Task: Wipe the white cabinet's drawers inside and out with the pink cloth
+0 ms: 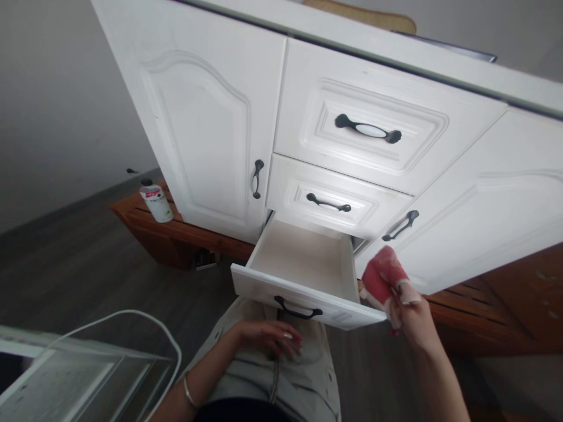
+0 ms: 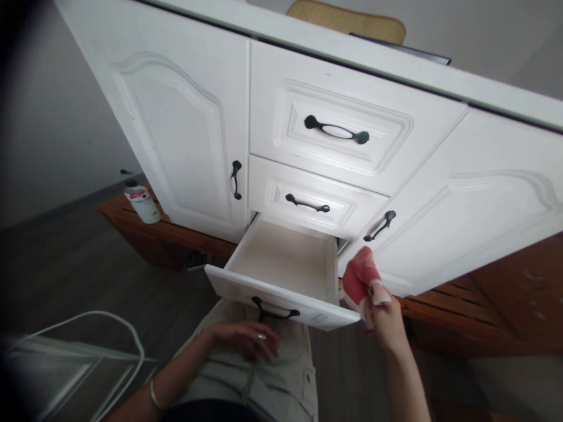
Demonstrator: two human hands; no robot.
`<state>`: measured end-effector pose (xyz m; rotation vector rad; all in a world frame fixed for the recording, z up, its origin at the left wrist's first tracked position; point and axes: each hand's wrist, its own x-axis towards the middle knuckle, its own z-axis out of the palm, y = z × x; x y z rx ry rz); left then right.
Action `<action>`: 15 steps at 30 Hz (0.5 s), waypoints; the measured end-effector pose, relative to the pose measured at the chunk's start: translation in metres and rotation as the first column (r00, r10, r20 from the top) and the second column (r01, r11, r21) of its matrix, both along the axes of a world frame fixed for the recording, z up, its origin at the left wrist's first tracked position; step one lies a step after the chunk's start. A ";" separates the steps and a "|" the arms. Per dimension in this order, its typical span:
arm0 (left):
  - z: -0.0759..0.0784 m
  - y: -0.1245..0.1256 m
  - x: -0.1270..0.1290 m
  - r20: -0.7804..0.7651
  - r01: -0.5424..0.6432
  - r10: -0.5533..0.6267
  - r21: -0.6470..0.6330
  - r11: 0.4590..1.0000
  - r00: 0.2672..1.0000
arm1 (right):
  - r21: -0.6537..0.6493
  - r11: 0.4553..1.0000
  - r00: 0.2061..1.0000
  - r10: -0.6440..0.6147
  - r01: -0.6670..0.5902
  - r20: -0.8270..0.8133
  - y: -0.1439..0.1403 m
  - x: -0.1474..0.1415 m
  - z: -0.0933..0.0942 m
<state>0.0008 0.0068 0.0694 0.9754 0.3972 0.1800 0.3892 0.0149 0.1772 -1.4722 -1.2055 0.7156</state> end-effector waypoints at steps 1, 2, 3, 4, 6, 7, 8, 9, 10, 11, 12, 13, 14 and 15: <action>-0.013 0.004 -0.002 -0.018 -0.006 0.005 -0.042 0.999 1.000 | -0.013 0.995 0.986 0.105 -0.104 0.132 0.018 -0.013 0.019; -0.024 0.008 -0.004 -0.024 -0.016 0.014 -0.085 0.996 1.000 | -0.027 0.977 0.943 0.212 -0.212 0.255 0.039 -0.028 0.034; -0.033 0.011 -0.005 -0.015 -0.026 0.024 -0.128 0.991 1.000 | -0.047 0.945 0.886 0.321 -0.324 0.336 0.062 -0.046 0.045; -0.039 0.013 -0.006 0.002 -0.032 0.033 -0.166 0.986 0.999 | -0.091 0.898 0.817 0.430 -0.430 0.384 0.085 -0.065 0.052; -0.047 0.017 -0.007 0.036 -0.029 0.038 -0.221 0.975 0.999 | -0.222 0.812 0.664 0.573 -0.540 0.480 0.131 -0.109 0.052; -0.049 0.019 -0.007 0.045 -0.024 0.036 -0.242 0.970 0.998 | -0.298 0.779 0.579 0.615 -0.552 0.535 0.151 -0.133 0.047; -0.051 0.021 -0.006 0.047 -0.019 0.033 -0.261 0.965 0.998 | -0.354 0.774 0.508 0.619 -0.526 0.599 0.169 -0.157 0.039; -0.053 0.022 -0.006 0.045 -0.027 0.041 -0.278 0.960 0.998 | -0.365 0.788 0.493 0.601 -0.496 0.629 0.184 -0.180 0.029; -0.055 0.023 -0.005 0.039 -0.038 0.052 -0.293 0.955 0.998 | -0.356 0.806 0.492 0.577 -0.474 0.652 0.197 -0.202 0.018; -0.057 0.024 -0.004 0.034 -0.056 0.069 -0.305 0.951 0.997 | -0.347 0.813 0.482 0.564 -0.468 0.670 0.207 -0.222 0.008; -0.059 0.025 -0.004 0.030 -0.073 0.087 -0.315 0.946 0.996 | -0.357 0.807 0.461 0.569 -0.471 0.681 0.216 -0.240 -0.003; -0.061 0.026 -0.005 0.029 -0.083 0.097 -0.324 0.942 0.995 | -0.372 0.800 0.439 0.578 -0.471 0.688 0.223 -0.255 -0.012; -0.064 0.027 -0.005 0.034 -0.083 0.100 -0.332 0.940 0.994 | -0.397 0.788 0.413 0.595 -0.471 0.690 0.229 -0.267 -0.019; -0.066 0.028 -0.006 0.044 -0.076 0.097 -0.339 0.938 0.994 | -0.429 0.772 0.386 0.616 -0.469 0.687 0.235 -0.276 -0.025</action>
